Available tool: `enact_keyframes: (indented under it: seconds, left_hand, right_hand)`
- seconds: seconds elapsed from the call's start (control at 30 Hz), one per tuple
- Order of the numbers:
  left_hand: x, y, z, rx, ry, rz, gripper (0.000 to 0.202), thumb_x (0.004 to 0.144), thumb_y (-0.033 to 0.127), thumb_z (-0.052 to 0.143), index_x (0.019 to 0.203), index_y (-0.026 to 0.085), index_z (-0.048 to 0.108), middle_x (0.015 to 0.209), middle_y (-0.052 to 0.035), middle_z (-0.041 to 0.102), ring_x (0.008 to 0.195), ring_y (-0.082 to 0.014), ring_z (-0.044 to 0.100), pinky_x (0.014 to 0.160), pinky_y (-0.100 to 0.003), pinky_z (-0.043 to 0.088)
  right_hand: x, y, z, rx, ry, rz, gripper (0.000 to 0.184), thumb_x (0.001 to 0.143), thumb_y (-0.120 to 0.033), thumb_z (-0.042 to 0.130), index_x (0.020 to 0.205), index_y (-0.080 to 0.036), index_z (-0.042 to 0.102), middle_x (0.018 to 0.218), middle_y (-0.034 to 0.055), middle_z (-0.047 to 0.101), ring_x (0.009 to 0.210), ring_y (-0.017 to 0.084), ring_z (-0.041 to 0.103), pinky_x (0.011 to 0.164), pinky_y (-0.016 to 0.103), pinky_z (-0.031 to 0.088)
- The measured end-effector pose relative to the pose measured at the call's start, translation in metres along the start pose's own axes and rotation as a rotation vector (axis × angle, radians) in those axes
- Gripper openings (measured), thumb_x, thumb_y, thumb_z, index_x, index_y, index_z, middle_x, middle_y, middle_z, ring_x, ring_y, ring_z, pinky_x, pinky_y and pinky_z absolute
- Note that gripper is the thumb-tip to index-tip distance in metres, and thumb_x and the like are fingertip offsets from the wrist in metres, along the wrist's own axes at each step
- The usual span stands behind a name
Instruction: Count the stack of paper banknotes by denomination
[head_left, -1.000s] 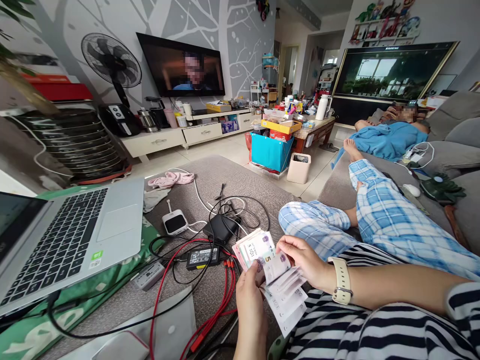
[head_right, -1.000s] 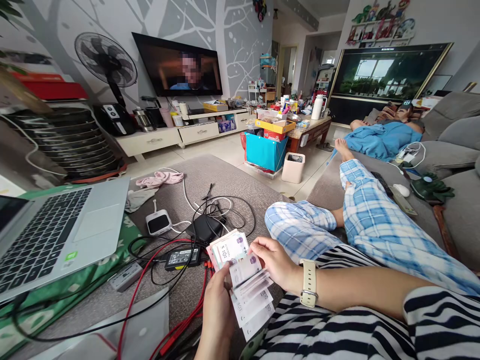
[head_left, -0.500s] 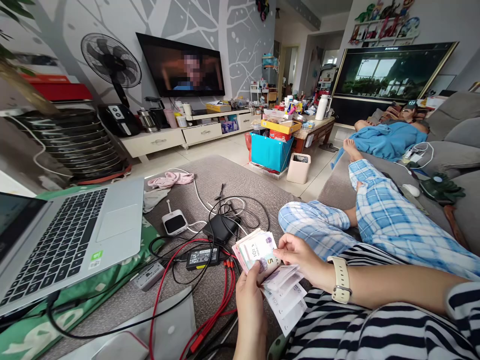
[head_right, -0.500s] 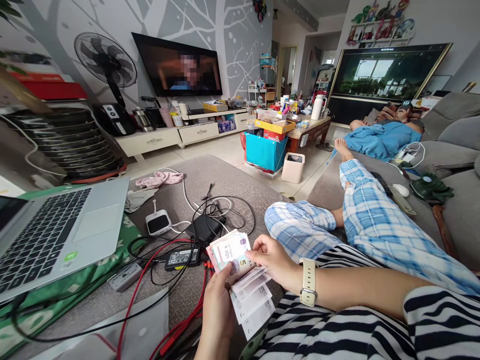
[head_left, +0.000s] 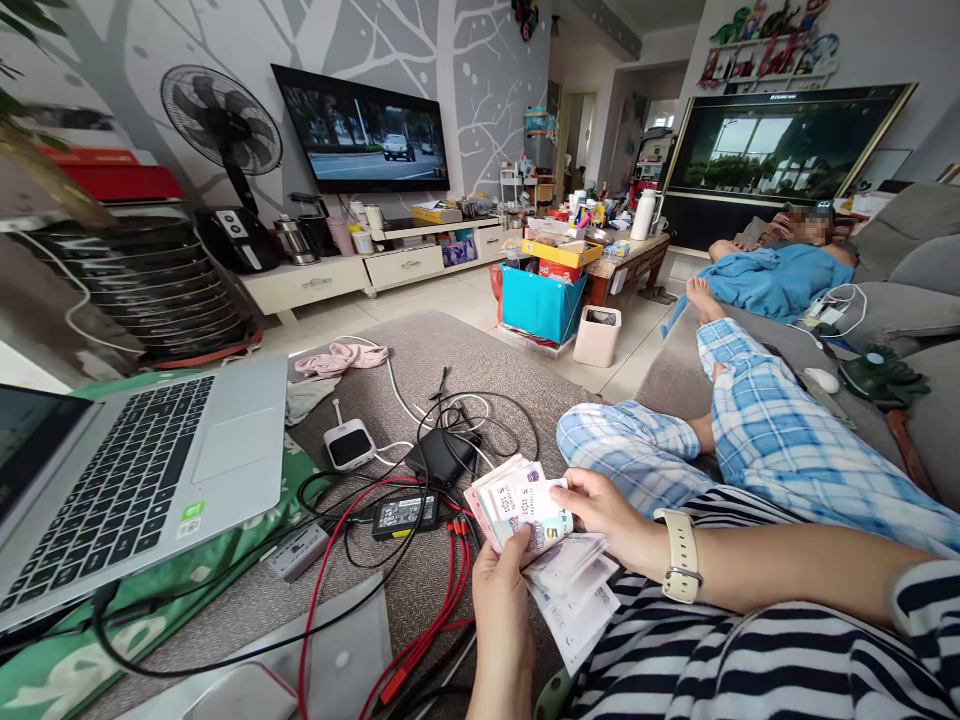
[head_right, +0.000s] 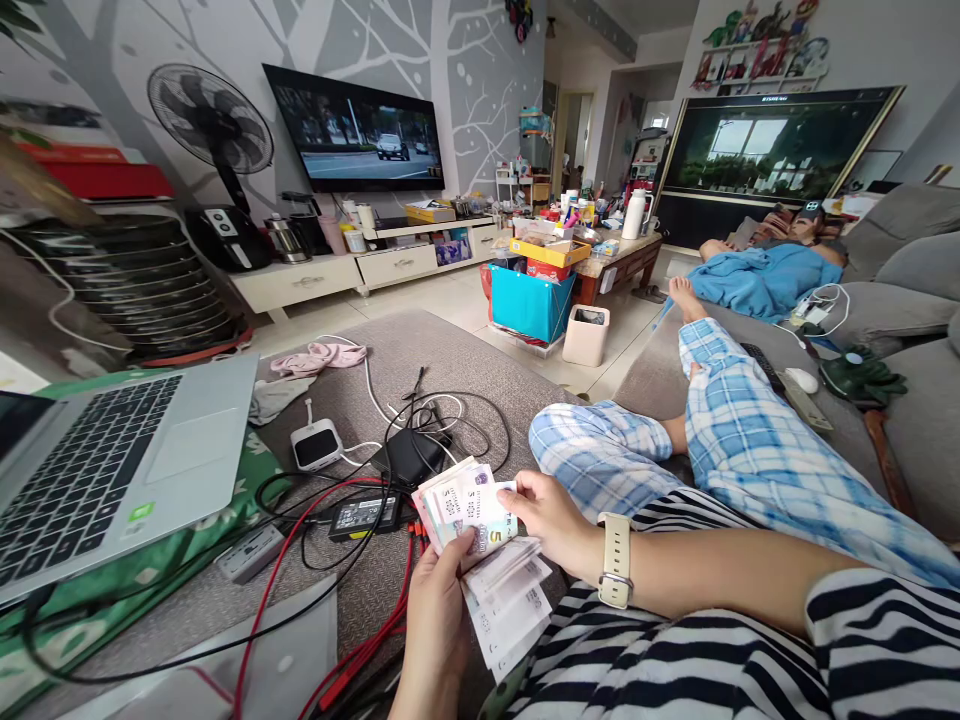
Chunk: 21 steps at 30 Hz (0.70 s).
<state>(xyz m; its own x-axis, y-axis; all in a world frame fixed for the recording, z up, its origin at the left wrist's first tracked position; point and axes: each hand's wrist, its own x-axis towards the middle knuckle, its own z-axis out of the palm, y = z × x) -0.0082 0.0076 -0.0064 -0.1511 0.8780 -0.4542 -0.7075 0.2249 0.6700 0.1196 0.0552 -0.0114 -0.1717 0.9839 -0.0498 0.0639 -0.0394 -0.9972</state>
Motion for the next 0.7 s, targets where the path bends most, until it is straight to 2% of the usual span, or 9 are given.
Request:
enact_keyframes:
  seconds: [0.17, 0.37, 0.53, 0.7]
  left_hand:
    - [0.003, -0.002, 0.0, -0.03, 0.013, 0.01, 0.04, 0.071, 0.022, 0.063, 0.108, 0.008, 0.063, 0.091, -0.0144, 0.072, 0.086, -0.0258, 0.068, 0.078, -0.035, 0.053]
    - [0.006, -0.003, -0.001, -0.036, 0.022, 0.03, 0.041, 0.074, 0.024, 0.06, 0.112, 0.007, 0.061, 0.098, -0.0152, 0.071, 0.094, -0.0263, 0.066, 0.082, -0.036, 0.052]
    - [0.003, 0.0, -0.001, 0.012, 0.039, 0.042, 0.043, 0.073, 0.026, 0.062, 0.11, 0.006, 0.062, 0.097, -0.0165, 0.07, 0.094, -0.028, 0.066, 0.081, -0.036, 0.052]
    - [0.005, -0.002, -0.003, 0.03, 0.044, 0.042, 0.045, 0.071, 0.027, 0.065, 0.11, 0.005, 0.062, 0.095, -0.0159, 0.071, 0.092, -0.0275, 0.066, 0.08, -0.035, 0.052]
  right_hand:
    - [-0.004, -0.012, 0.002, 0.052, -0.025, 0.005, 0.033, 0.078, -0.045, 0.06, 0.067, -0.017, 0.047, 0.06, -0.0049, 0.04, 0.054, 0.009, 0.033, 0.05, 0.022, 0.025]
    - [-0.005, -0.018, 0.004, 0.144, -0.057, -0.009, 0.032, 0.079, -0.044, 0.059, 0.066, -0.017, 0.048, 0.059, -0.0045, 0.039, 0.053, 0.009, 0.034, 0.05, 0.022, 0.026]
    - [-0.007, -0.02, 0.004, 0.129, -0.063, -0.017, 0.026, 0.078, -0.042, 0.06, 0.076, -0.017, 0.055, 0.065, -0.0033, 0.044, 0.056, 0.009, 0.037, 0.05, 0.022, 0.028]
    - [-0.008, -0.02, 0.003, 0.151, -0.064, 0.01, 0.023, 0.08, -0.039, 0.059, 0.075, -0.018, 0.054, 0.065, -0.0035, 0.043, 0.057, 0.009, 0.037, 0.051, 0.022, 0.028]
